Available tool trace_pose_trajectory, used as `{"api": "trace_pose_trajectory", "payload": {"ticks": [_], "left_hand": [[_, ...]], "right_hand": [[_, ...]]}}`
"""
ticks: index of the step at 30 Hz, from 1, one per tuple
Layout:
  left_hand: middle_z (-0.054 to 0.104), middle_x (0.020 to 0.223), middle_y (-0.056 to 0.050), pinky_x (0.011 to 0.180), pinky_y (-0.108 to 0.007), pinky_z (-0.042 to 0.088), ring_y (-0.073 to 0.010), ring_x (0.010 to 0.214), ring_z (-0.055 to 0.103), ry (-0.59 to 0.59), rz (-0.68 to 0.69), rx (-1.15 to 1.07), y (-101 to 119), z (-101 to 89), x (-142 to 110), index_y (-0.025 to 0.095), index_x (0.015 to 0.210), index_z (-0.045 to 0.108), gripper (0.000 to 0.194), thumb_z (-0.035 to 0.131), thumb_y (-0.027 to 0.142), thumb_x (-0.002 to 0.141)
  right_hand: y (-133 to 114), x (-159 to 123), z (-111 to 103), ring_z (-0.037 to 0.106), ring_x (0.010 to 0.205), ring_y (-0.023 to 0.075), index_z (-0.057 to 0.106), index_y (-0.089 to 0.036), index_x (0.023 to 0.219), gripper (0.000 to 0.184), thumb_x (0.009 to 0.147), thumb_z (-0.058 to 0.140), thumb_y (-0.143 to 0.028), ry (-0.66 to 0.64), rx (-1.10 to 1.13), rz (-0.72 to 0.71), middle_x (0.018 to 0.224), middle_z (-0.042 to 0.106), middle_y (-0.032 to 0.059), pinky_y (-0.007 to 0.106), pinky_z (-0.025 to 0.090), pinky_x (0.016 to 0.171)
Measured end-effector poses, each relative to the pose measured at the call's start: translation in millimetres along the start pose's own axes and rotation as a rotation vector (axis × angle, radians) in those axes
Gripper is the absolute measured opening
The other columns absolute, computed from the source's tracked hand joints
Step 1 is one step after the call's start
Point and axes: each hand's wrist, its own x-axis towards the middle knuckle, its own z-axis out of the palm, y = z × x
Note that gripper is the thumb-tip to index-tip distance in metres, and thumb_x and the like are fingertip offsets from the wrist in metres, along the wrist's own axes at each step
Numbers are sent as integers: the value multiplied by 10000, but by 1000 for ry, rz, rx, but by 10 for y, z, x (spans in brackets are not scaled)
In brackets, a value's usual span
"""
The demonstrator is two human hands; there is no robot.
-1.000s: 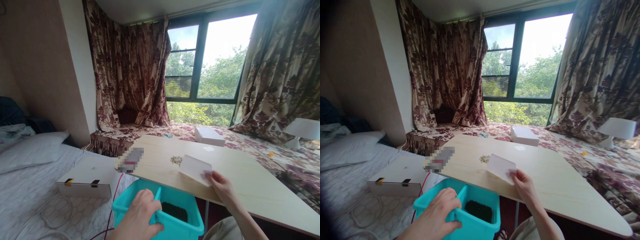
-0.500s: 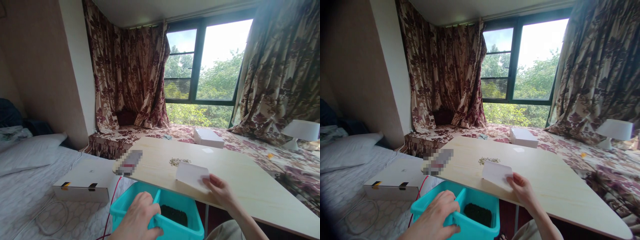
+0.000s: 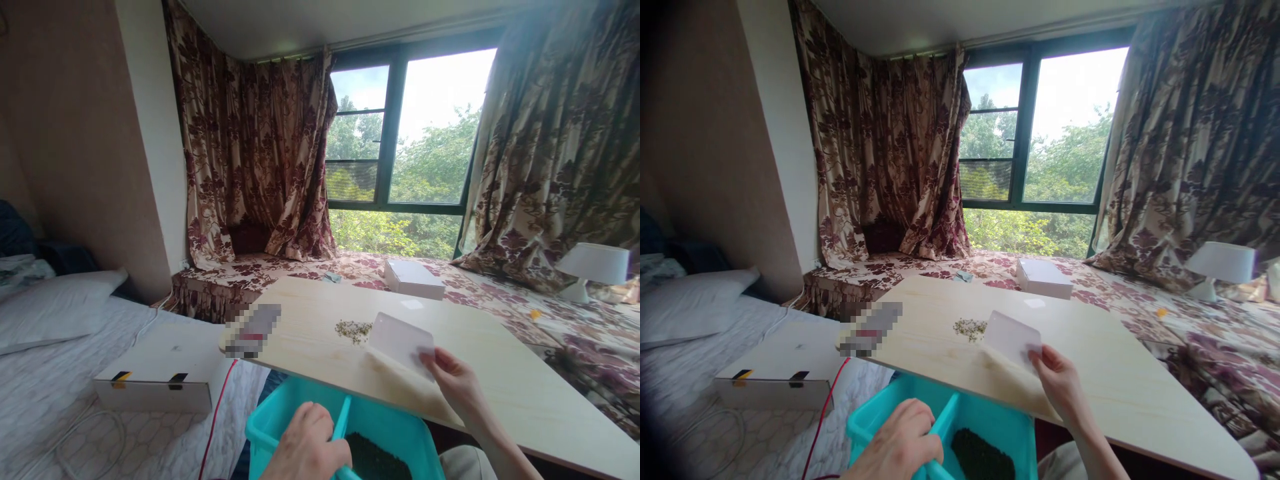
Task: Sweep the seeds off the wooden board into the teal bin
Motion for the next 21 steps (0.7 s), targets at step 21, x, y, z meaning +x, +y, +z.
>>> {"api": "trace_pose_trajectory", "payload": {"ticks": [21], "left_hand": [[466, 797, 4, 817, -323, 324, -212, 886, 441, -85, 23, -47, 94, -231, 66, 260, 878, 634, 344, 699, 547, 701]], "right_hand": [[92, 18, 243, 695, 776, 254, 741, -188, 788, 420, 610, 687, -564, -127, -147, -101, 807, 755, 76, 336, 561, 681]]}}
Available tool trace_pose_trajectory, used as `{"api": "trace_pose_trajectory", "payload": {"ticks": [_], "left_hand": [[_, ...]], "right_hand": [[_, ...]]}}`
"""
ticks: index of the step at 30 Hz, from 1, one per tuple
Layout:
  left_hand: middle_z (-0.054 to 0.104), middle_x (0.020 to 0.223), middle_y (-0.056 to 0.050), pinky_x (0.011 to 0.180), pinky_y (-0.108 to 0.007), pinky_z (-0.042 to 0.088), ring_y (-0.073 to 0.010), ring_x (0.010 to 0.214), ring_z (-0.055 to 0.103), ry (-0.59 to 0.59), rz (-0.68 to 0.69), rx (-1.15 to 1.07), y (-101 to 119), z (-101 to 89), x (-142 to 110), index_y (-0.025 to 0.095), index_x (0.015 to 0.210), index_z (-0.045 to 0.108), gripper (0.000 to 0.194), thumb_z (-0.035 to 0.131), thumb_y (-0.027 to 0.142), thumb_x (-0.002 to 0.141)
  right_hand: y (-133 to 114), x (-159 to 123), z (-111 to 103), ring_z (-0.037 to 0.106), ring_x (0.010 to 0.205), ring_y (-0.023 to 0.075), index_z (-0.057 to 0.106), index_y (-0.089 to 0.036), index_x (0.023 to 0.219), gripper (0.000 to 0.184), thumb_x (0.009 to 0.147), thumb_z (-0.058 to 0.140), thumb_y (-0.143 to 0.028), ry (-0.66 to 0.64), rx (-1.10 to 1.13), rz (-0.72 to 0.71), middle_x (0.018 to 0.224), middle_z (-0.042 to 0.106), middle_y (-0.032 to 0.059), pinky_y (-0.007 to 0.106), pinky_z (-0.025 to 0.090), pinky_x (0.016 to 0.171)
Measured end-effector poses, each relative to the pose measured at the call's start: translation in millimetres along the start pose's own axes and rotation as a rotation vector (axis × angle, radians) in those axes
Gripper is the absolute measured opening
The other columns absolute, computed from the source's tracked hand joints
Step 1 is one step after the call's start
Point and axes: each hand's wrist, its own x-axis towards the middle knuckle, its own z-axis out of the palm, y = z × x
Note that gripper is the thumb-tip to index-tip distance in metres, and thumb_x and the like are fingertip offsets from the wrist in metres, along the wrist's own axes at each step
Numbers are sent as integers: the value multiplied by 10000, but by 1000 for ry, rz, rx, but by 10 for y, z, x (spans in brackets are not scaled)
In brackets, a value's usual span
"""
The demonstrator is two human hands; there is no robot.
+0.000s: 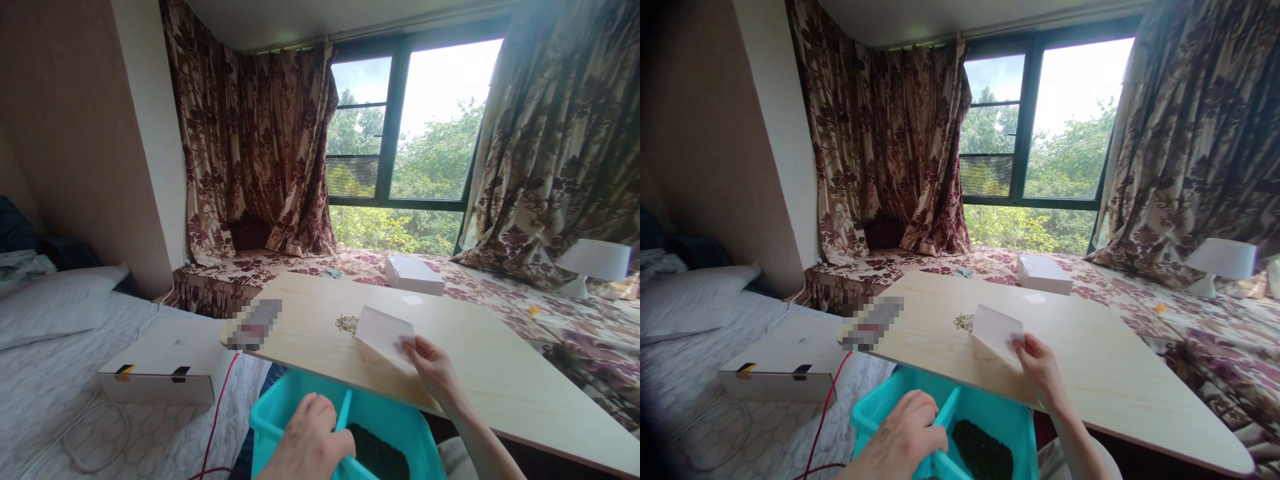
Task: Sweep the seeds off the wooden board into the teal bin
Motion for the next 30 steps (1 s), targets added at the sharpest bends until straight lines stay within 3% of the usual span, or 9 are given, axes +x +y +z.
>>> {"api": "trace_pose_trajectory", "payload": {"ticks": [7, 10, 13, 18, 21, 23, 25, 28, 30], "left_hand": [[455, 787, 10, 825, -334, 331, -216, 896, 439, -11, -48, -29, 39, -55, 8, 256, 860, 642, 370, 750, 532, 638], [463, 783, 2, 793, -327, 334, -220, 890, 435, 5, -27, -6, 17, 26, 15, 259, 860, 646, 292, 704, 503, 711], [450, 720, 1, 803, -320, 323, -199, 843, 434, 56, -22, 70, -18, 164, 19, 255, 815, 644, 65, 620, 312, 836], [459, 740, -3, 792, -303, 321, -197, 859, 435, 87, -35, 62, -38, 242, 26, 265, 831, 651, 70, 630, 332, 838], [468, 773, -5, 794, -312, 329, -207, 877, 437, 37, -40, 31, -7, 110, 24, 264, 861, 647, 169, 648, 424, 808], [477, 817, -6, 805, -331, 339, -223, 896, 437, -36, -59, -15, 43, -45, 7, 252, 875, 635, 343, 706, 541, 705], [474, 839, 3, 817, -331, 344, -219, 910, 437, -95, -115, -73, 111, -226, -24, 245, 864, 621, 339, 751, 493, 673], [486, 938, 6, 836, -319, 343, -211, 969, 429, -110, -298, -192, 191, -463, -80, 223, 799, 583, 236, 754, 356, 706], [490, 936, 11, 851, -320, 339, -203, 974, 431, -127, -341, -226, 197, -553, -113, 216, 796, 571, 210, 745, 300, 713]], "right_hand": [[-52, -190, 44, 686, 698, 237, 743, -193, 749, 406, 587, 701, -563, -38, 26, 27, 774, 755, 69, 311, 558, 617], [-73, -168, 53, 679, 670, 232, 742, -199, 726, 401, 575, 706, -568, 2, 37, 10, 760, 754, 67, 309, 556, 603], [-53, -116, 64, 673, 650, 229, 740, -201, 722, 402, 582, 695, -575, 28, 36, -2, 740, 750, 63, 306, 553, 591], [-83, -249, 241, 664, 673, 215, 741, -187, 767, 409, 646, 663, -569, -69, 43, -17, 749, 742, 54, 282, 543, 602], [-172, -439, 384, 664, 683, 217, 747, -184, 826, 407, 689, 647, -553, -179, 58, -9, 758, 740, 55, 289, 545, 612], [-225, -527, 419, 668, 702, 221, 748, -188, 843, 389, 699, 651, -537, -231, 73, -3, 761, 741, 56, 298, 548, 637], [-244, -538, 373, 671, 713, 224, 748, -196, 840, 373, 692, 663, -528, -235, 85, 4, 765, 744, 57, 301, 549, 648], [-193, -411, 175, 672, 690, 226, 744, -200, 781, 381, 621, 707, -544, -96, 99, 14, 751, 745, 62, 308, 551, 640], [-126, -278, 22, 674, 692, 226, 740, -202, 756, 385, 584, 727, -547, 28, 110, 13, 761, 748, 67, 308, 551, 643]]}}
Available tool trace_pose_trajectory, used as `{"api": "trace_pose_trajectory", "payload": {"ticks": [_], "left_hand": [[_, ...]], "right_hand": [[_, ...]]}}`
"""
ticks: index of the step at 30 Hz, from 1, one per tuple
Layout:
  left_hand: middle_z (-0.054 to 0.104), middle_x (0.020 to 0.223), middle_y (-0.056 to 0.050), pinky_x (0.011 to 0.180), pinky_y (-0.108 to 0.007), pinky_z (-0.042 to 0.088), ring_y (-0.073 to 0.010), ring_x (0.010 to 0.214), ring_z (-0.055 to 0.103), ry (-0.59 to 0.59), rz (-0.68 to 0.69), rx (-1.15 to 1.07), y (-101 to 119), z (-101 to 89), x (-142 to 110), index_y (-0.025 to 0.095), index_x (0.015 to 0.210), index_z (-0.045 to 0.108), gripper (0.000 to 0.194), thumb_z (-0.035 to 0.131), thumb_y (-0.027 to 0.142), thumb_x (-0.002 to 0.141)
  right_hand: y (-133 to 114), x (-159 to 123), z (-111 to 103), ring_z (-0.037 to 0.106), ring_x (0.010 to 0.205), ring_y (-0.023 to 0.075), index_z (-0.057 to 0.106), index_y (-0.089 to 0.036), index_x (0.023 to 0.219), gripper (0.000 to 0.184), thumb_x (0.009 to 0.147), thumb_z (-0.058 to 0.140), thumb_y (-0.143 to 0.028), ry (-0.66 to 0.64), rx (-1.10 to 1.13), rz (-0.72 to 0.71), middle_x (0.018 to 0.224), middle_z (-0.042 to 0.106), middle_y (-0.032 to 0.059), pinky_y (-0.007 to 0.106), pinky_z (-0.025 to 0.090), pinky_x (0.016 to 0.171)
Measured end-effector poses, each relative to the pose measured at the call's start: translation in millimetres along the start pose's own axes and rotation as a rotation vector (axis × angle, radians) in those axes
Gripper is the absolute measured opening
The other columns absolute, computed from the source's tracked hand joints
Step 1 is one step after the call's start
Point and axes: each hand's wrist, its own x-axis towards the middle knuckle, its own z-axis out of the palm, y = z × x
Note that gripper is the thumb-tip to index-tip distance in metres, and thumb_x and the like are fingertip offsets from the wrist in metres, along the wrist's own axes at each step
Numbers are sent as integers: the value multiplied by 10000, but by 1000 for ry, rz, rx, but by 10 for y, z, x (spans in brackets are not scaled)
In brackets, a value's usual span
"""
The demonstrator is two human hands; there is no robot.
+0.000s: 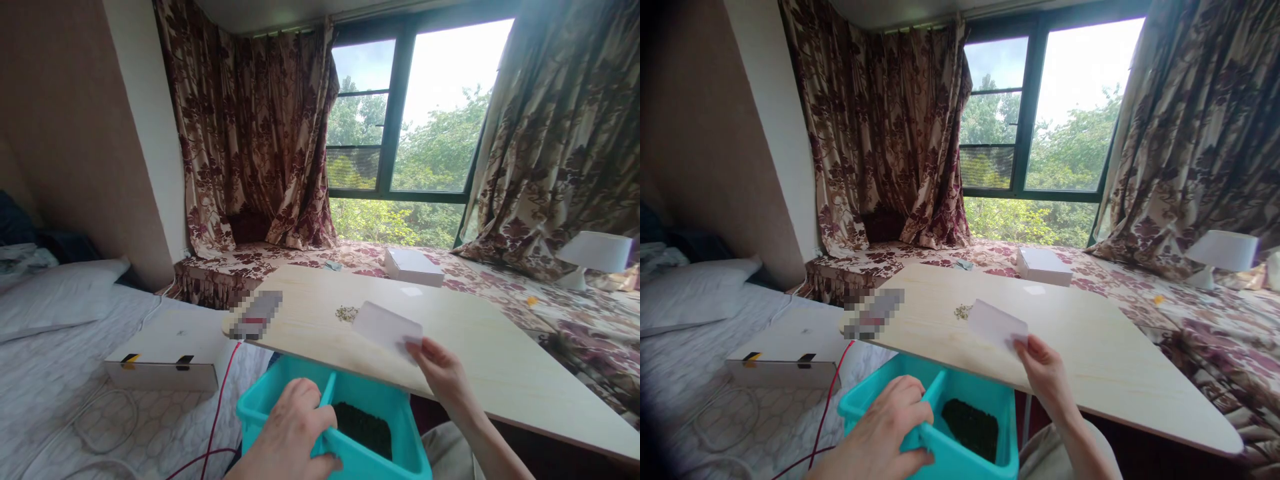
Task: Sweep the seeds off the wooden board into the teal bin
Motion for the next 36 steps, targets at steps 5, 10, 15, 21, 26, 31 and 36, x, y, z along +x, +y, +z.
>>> {"api": "trace_pose_trajectory", "payload": {"ticks": [5, 10, 15, 21, 26, 31, 36], "left_hand": [[496, 896, 16, 836, -314, 341, -197, 955, 442, 5, -61, 23, -84, -52, -28, 200, 766, 551, 194, 730, 212, 693], [510, 897, 15, 839, -314, 336, -195, 960, 450, -7, -86, 41, -89, -84, -37, 201, 803, 563, 191, 720, 200, 694], [515, 906, 15, 838, -314, 340, -199, 970, 451, -21, -92, 27, -79, -85, -41, 203, 800, 562, 197, 726, 220, 693], [508, 898, 8, 827, -316, 351, -205, 959, 454, -37, -91, 68, -103, -86, 7, 198, 777, 555, 180, 712, 206, 688], [510, 924, 4, 838, -322, 350, -208, 971, 456, -59, -95, 82, -124, -104, 14, 196, 789, 557, 197, 722, 215, 683], [520, 941, 1, 869, -326, 345, -213, 995, 453, -99, -128, 79, -96, -120, 12, 201, 796, 565, 207, 735, 221, 680], [521, 947, 1, 866, -327, 346, -210, 994, 452, -78, -130, 86, -84, -133, 15, 214, 816, 579, 201, 735, 227, 690]], "right_hand": [[77, 244, -175, 685, 741, 242, 738, -190, 768, 371, 575, 738, -506, 122, -23, 21, 813, 754, 80, 324, 549, 665], [77, 301, -127, 684, 804, 256, 740, -176, 804, 363, 602, 720, -476, 101, -54, 34, 864, 753, 85, 338, 537, 712], [86, 289, -154, 684, 809, 257, 737, -179, 797, 354, 600, 719, -472, 82, -80, 44, 866, 753, 85, 336, 533, 716], [83, 276, -224, 687, 772, 254, 736, -181, 781, 368, 593, 719, -497, 76, -72, 29, 802, 753, 83, 334, 540, 686], [126, 271, -254, 687, 787, 260, 740, -187, 783, 375, 600, 717, -513, 65, -83, 23, 799, 754, 82, 329, 544, 691], [164, 236, -259, 688, 828, 265, 744, -192, 832, 382, 642, 695, -519, 17, -85, 32, 896, 752, 91, 329, 547, 722], [141, 244, -204, 691, 786, 263, 747, -195, 805, 415, 598, 706, -552, 0, -96, 36, 874, 755, 89, 328, 552, 692]]}}
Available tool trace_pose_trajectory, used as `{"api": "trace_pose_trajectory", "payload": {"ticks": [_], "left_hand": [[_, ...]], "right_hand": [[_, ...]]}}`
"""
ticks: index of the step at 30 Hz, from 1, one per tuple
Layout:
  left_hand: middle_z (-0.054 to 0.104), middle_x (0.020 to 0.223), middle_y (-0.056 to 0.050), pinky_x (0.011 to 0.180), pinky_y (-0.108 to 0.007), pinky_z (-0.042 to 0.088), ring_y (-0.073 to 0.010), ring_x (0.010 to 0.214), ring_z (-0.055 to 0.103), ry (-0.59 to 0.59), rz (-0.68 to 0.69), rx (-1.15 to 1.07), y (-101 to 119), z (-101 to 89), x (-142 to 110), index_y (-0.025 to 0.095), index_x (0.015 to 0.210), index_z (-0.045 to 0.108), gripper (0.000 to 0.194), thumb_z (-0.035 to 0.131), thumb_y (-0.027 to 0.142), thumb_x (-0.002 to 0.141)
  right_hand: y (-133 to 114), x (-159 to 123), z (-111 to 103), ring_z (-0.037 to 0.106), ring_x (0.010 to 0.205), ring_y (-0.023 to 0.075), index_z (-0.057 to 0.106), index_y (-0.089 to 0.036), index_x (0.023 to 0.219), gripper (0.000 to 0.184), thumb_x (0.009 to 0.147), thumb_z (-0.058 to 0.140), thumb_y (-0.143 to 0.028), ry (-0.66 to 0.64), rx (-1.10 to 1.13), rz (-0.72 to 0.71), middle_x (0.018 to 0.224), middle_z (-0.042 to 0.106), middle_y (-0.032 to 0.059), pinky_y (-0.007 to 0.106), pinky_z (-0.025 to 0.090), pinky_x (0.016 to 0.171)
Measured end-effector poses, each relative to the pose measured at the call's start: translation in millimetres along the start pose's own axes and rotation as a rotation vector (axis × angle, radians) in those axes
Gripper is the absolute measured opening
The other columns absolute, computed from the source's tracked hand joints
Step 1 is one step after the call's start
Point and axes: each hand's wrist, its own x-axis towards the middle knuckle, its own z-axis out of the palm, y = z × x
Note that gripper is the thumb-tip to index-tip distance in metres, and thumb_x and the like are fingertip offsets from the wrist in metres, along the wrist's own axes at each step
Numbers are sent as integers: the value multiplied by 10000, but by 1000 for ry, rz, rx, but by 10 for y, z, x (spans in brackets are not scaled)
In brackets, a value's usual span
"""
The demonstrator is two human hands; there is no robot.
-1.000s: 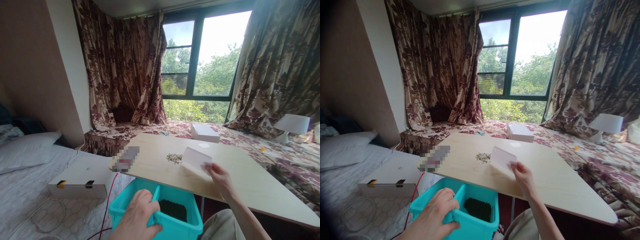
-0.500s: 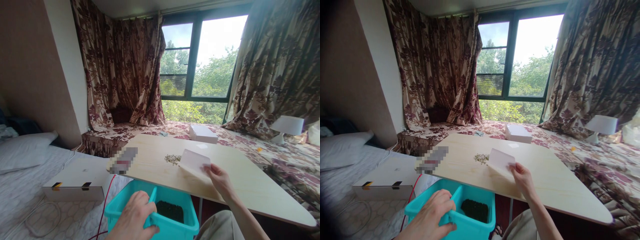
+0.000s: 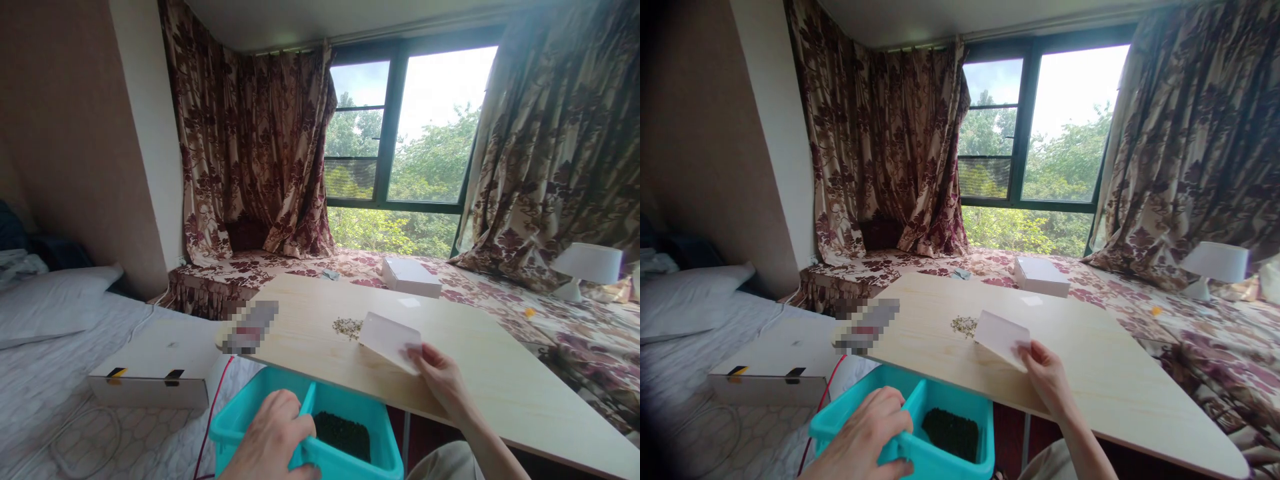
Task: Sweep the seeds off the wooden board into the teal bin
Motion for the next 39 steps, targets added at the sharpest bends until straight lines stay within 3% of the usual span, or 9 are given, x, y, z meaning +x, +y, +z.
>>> {"api": "trace_pose_trajectory", "payload": {"ticks": [7, 15, 17, 22, 27, 39], "left_hand": [[505, 906, 17, 829, -304, 338, -196, 968, 449, 79, 16, -57, -76, 63, -3, 220, 797, 578, 206, 747, 260, 688], [512, 890, 12, 822, -308, 331, -199, 951, 443, 137, 23, -91, -63, 125, 0, 215, 784, 573, 143, 691, 260, 717], [514, 891, 7, 829, -308, 333, -200, 954, 442, 124, 18, -90, -25, 87, -12, 213, 782, 577, 108, 664, 251, 731], [514, 894, 2, 828, -318, 334, -207, 956, 446, 90, 3, -79, 31, 18, -18, 208, 781, 579, 94, 658, 233, 737], [512, 893, 4, 822, -314, 332, -204, 960, 447, 74, 6, -88, 25, 18, -16, 206, 784, 576, 92, 657, 221, 743], [508, 890, 5, 829, -318, 330, -203, 967, 445, 64, 5, -78, 60, -6, -29, 201, 784, 564, 64, 620, 189, 756]], "right_hand": [[-68, -11, 61, 684, 727, 242, 751, -210, 743, 422, 534, 740, -576, -56, 45, 21, 814, 756, 76, 307, 552, 654], [-171, -187, 43, 673, 687, 236, 752, -181, 739, 455, 534, 752, -587, -310, 93, 114, 722, 738, 85, 323, 546, 640], [-179, -161, 21, 671, 684, 239, 750, -181, 736, 466, 515, 759, -592, -265, 91, 109, 726, 739, 90, 327, 542, 632], [-178, 17, 21, 670, 714, 250, 740, -180, 763, 506, 519, 727, -623, 17, 44, 30, 780, 746, 102, 330, 529, 630], [-168, 130, 104, 671, 743, 238, 722, -169, 750, 421, 595, 701, -559, 11, -14, 4, 788, 744, 88, 329, 520, 671], [-186, 113, 141, 678, 765, 241, 716, -162, 778, 411, 578, 728, -520, -31, 46, 27, 781, 741, 88, 334, 521, 692]]}}
